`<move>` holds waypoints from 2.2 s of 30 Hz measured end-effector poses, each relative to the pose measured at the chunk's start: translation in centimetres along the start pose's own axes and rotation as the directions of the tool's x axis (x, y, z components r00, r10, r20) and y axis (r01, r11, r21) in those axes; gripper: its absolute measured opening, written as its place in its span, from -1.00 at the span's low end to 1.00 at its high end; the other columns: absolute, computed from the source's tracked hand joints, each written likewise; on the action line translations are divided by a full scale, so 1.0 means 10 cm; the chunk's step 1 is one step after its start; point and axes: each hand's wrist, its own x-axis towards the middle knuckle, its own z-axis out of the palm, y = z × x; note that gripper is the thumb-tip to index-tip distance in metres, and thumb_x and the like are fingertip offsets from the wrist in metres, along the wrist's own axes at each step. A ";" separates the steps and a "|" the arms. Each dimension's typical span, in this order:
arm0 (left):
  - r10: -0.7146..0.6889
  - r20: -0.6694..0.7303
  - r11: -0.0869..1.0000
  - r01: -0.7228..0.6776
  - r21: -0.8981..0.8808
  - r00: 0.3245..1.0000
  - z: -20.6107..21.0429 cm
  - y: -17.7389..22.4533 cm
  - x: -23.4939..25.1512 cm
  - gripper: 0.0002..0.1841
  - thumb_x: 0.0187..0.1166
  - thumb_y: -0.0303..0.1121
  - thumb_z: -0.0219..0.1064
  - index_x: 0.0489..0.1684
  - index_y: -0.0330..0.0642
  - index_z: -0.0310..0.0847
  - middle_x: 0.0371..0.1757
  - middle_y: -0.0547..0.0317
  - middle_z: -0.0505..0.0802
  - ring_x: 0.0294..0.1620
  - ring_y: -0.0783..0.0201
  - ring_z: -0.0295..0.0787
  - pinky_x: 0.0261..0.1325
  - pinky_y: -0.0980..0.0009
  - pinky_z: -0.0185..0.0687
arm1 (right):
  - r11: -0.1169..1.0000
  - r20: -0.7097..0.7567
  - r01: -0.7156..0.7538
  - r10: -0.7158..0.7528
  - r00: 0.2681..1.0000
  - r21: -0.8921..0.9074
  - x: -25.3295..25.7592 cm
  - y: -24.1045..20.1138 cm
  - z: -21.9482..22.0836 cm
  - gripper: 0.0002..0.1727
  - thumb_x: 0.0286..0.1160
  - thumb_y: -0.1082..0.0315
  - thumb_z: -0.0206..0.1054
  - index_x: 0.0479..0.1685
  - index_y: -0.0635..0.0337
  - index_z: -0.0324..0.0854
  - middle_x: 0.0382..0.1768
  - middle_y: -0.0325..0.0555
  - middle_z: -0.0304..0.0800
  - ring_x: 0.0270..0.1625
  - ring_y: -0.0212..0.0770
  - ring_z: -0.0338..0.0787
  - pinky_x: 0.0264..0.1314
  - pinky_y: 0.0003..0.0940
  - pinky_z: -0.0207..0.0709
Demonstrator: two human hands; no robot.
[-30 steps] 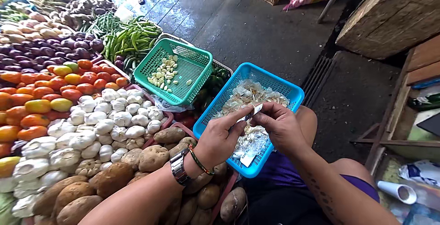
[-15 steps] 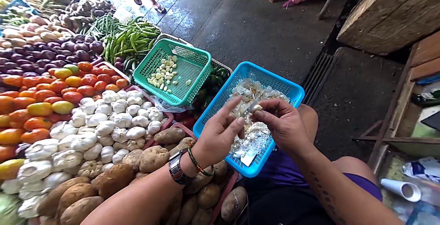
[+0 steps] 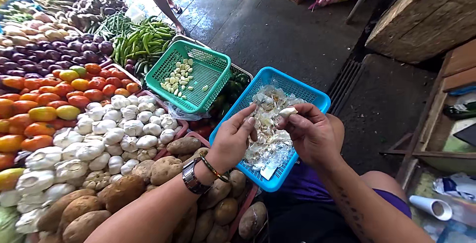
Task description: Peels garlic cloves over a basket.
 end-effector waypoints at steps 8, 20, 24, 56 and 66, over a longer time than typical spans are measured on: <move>0.264 0.019 0.963 -0.262 -0.065 0.964 0.08 -0.04 -0.10 -0.82 0.79 -0.35 0.19 0.21 -0.13 0.38 -0.37 0.20 0.82 -0.62 0.53 0.50 -0.55 0.63 0.36 | 0.994 -0.050 -0.063 0.059 0.997 -0.093 -0.03 0.06 0.04 -0.77 0.53 0.54 0.38 0.09 0.17 0.74 -0.20 -0.03 0.86 -0.23 -0.21 0.89 0.02 -0.25 0.84; 0.418 0.092 0.838 -0.423 0.344 0.904 0.10 -0.09 -0.10 -0.50 0.82 -0.31 0.14 0.75 -0.05 0.36 -0.21 0.29 0.88 -0.29 0.51 0.77 -0.12 0.53 0.76 | 0.965 -0.091 0.068 -0.093 0.991 -0.252 -0.09 0.13 0.14 -0.77 0.30 0.62 0.55 -0.10 0.23 0.75 -0.28 -0.03 0.90 -0.30 -0.20 0.91 -0.09 -0.29 0.88; 0.490 0.103 0.765 -0.483 0.426 0.866 0.08 -0.11 -0.10 -0.54 0.83 -0.32 0.12 0.68 -0.09 0.46 -0.24 0.24 0.88 -0.26 0.48 0.78 -0.07 0.47 0.77 | 0.946 -0.044 0.102 -0.121 0.992 -0.307 -0.09 0.08 0.15 -0.78 0.30 0.63 0.54 -0.10 0.25 0.76 -0.29 -0.05 0.92 -0.29 -0.20 0.92 -0.11 -0.29 0.88; 0.342 0.135 0.939 -0.345 -0.003 0.930 0.03 -0.04 -0.08 -0.59 0.80 -0.38 0.17 0.60 -0.08 0.56 -0.29 0.27 0.86 -0.58 0.60 0.46 -0.51 0.66 0.37 | 0.914 0.031 -0.366 0.366 0.930 0.175 0.00 -0.06 0.06 -0.75 0.71 0.54 0.15 0.14 0.26 0.72 -0.08 0.07 0.88 -0.08 -0.17 0.90 0.21 -0.23 0.77; 0.183 -0.072 0.977 -0.190 -0.102 0.981 0.03 0.03 -0.07 -0.60 0.84 -0.35 0.08 0.57 -0.02 0.60 -0.31 0.13 0.82 -0.71 0.46 0.36 -0.68 0.60 0.27 | 0.930 0.094 -0.355 0.346 0.933 0.100 0.03 -0.02 -0.02 -0.43 0.46 0.62 0.37 0.47 0.01 0.58 0.01 0.01 0.82 -0.09 -0.12 0.88 0.11 -0.17 0.81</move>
